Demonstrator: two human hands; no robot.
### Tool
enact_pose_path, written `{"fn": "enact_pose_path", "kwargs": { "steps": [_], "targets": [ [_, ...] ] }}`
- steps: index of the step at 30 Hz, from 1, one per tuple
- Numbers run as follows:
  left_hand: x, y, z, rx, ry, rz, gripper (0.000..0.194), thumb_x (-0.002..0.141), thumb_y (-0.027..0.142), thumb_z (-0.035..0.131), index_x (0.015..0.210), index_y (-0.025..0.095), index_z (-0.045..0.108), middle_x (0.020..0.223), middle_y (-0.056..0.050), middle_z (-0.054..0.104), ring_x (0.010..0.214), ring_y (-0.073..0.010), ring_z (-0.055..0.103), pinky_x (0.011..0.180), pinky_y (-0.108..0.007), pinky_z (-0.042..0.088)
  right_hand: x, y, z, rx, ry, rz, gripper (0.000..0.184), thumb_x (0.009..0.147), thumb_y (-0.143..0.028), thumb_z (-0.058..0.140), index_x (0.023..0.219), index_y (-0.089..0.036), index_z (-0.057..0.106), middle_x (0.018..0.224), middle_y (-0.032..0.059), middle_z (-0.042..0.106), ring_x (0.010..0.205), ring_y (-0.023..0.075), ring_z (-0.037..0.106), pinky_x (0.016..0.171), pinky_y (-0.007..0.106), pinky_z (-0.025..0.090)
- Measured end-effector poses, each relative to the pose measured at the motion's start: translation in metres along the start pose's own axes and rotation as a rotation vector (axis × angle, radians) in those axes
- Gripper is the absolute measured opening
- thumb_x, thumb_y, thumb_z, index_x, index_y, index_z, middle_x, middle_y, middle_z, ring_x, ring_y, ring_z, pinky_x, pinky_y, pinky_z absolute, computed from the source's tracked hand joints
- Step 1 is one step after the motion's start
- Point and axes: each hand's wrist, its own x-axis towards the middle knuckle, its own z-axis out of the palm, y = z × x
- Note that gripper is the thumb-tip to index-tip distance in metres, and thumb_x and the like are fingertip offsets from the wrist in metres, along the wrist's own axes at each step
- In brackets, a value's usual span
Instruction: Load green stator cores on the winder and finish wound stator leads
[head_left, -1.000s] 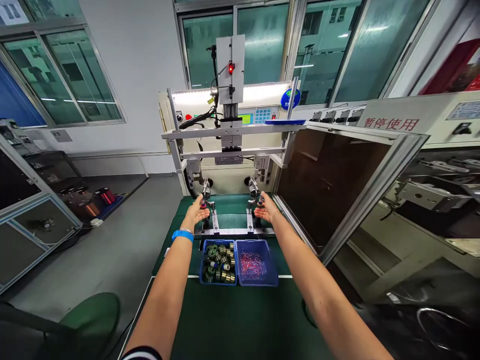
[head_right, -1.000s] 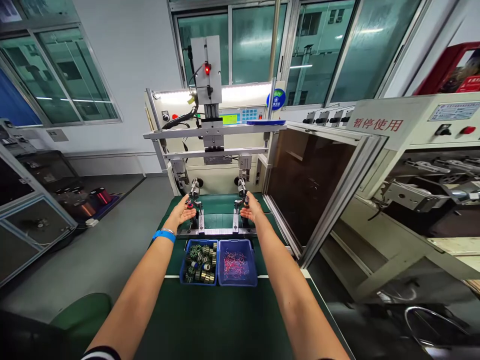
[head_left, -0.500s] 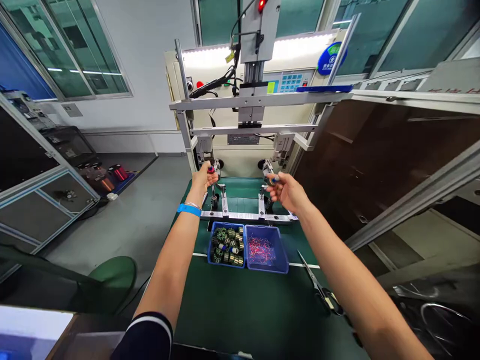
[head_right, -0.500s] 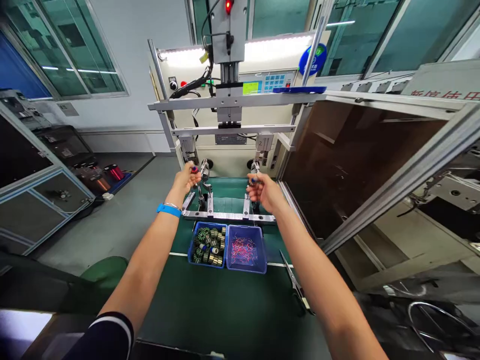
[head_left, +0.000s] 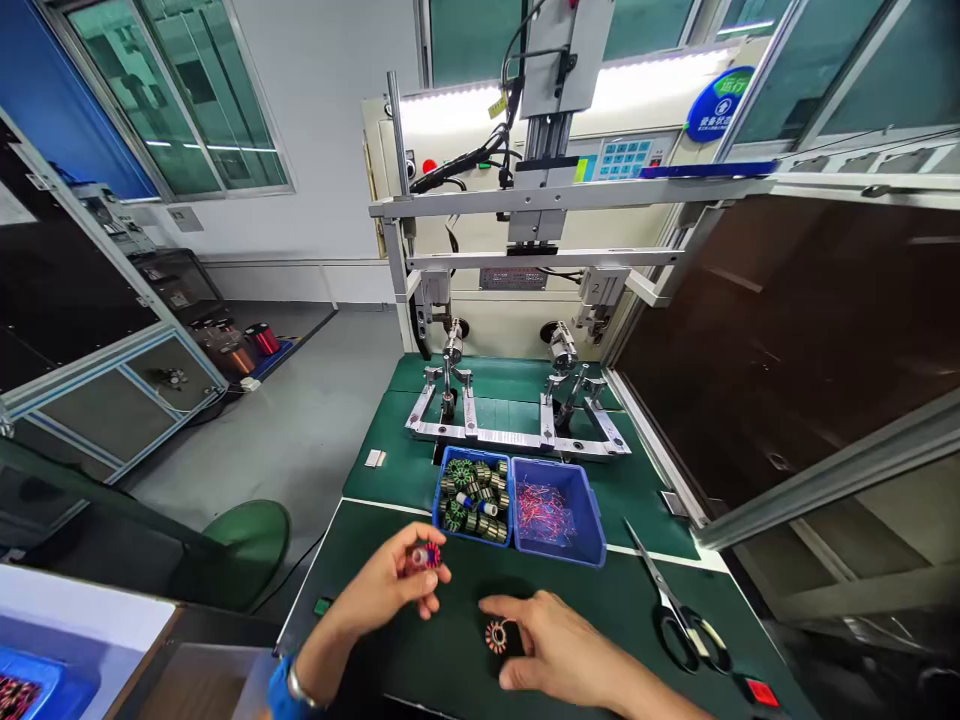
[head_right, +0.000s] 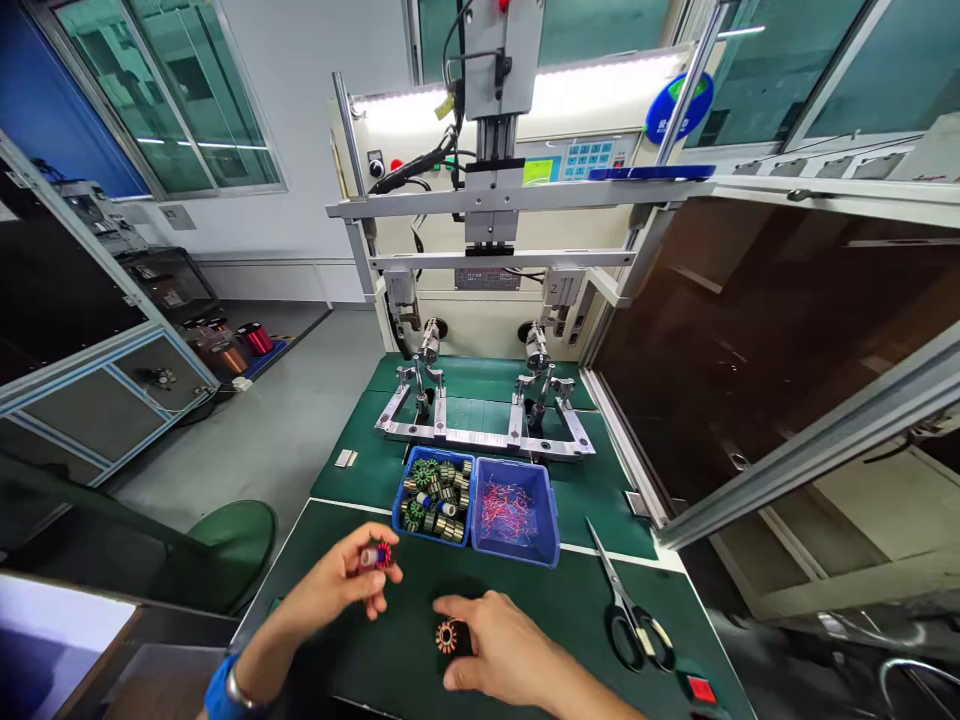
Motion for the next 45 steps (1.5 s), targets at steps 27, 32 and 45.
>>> {"fn": "enact_pose_path", "kwargs": {
  "steps": [27,32,45],
  "targets": [
    [0.067,0.053,-0.009,1.0,0.368,0.436,0.024,0.094,0.015,0.049,0.111,0.021,0.065,0.108,-0.005,0.061,0.091,-0.0199,0.057,0.08,-0.032,0.046,0.019,-0.072,-0.078,-0.323,0.686,-0.545,0.026,0.093,-0.021,0.048,0.117,-0.022,0.057,0.106,0.0034,0.058,0.084,0.0215,0.061,0.075,0.035,0.049],
    [0.114,0.071,-0.011,1.235,0.271,0.422,0.024,0.084,0.01,0.063,0.106,0.017,0.069,0.105,-0.009,0.063,0.106,-0.0288,0.053,0.096,-0.043,0.042,0.009,-0.07,-0.073,-0.251,0.707,-0.624,0.028,0.094,-0.022,0.043,0.12,-0.022,0.056,0.108,0.0064,0.057,0.098,0.0252,0.057,0.081,0.04,0.047],
    [0.115,0.066,-0.006,0.94,0.385,0.454,0.01,0.091,0.026,0.052,0.097,0.02,0.057,0.089,-0.004,0.062,0.083,-0.0222,0.06,0.077,-0.035,0.048,0.006,-0.061,-0.078,-0.292,0.773,-0.623,0.024,0.095,-0.022,0.05,0.118,-0.02,0.056,0.104,0.0088,0.061,0.094,0.0273,0.059,0.082,0.044,0.05]
  ]
}}
